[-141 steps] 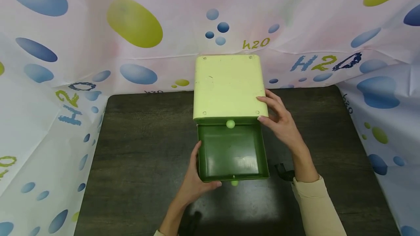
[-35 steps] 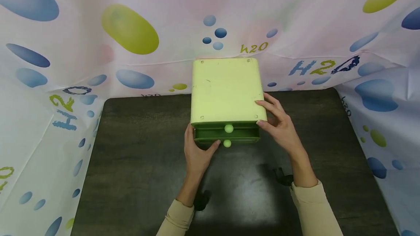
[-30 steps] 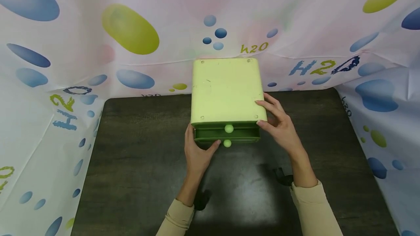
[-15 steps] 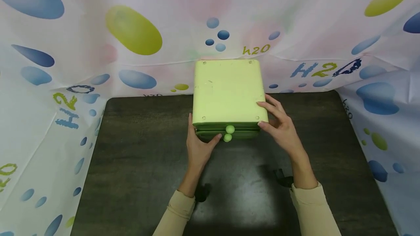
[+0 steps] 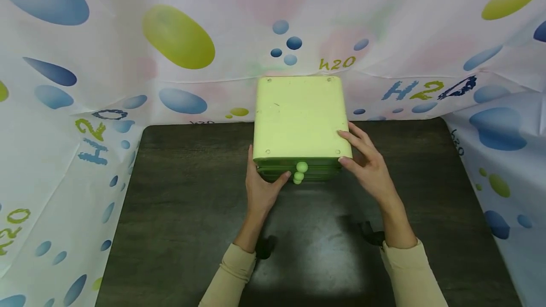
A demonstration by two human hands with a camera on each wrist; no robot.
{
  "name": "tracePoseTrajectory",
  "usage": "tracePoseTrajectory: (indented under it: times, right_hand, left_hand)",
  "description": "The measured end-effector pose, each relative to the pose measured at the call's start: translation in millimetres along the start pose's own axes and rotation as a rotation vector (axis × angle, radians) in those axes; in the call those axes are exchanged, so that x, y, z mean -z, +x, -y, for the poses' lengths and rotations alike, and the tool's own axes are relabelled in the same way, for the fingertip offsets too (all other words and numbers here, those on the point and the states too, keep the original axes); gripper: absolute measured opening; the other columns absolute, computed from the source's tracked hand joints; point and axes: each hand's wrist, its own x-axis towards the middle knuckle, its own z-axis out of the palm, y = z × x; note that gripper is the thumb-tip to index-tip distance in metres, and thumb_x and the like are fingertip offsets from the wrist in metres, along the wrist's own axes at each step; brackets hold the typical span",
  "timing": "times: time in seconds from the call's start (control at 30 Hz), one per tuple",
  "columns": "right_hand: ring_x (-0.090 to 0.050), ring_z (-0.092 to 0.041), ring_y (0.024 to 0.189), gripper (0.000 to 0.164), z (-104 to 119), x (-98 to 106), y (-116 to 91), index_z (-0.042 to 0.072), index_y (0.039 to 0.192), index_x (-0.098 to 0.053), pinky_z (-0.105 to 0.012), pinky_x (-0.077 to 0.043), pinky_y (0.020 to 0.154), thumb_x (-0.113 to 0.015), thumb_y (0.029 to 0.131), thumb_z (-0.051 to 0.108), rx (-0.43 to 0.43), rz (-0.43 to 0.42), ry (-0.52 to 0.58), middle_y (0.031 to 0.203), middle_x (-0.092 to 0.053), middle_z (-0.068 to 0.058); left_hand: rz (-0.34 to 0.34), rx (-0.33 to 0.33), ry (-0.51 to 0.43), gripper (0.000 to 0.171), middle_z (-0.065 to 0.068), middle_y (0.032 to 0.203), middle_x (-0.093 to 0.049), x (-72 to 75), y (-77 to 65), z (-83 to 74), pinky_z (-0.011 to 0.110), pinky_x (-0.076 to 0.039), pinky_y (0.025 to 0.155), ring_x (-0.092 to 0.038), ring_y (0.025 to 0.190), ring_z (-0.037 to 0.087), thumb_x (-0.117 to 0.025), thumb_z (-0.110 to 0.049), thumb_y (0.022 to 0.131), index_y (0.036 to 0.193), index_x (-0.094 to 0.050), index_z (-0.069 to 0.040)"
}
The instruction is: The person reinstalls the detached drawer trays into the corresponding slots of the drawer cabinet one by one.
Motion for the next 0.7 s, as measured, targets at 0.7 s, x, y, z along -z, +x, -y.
tracePoseTrajectory:
  times: [0.7]
  right_hand:
    - [-0.035, -0.036, 0.142, 0.088, 16.9, -5.5, -5.6, 0.015, 0.16, -0.021, -0.065, -0.032, 0.104, -0.068, 0.089, -0.009, -0.112, -0.042, -0.24, 0.162, -0.026, -0.008]
  left_hand:
    - [0.048, -0.049, -0.046, 0.115, -0.003, 0.162, -0.026, 5.3, 4.4, -0.9, 0.054, -0.027, 0.113, -0.028, 0.146, 0.019, -0.088, -0.031, 0.078, 0.161, -0.009, -0.023]
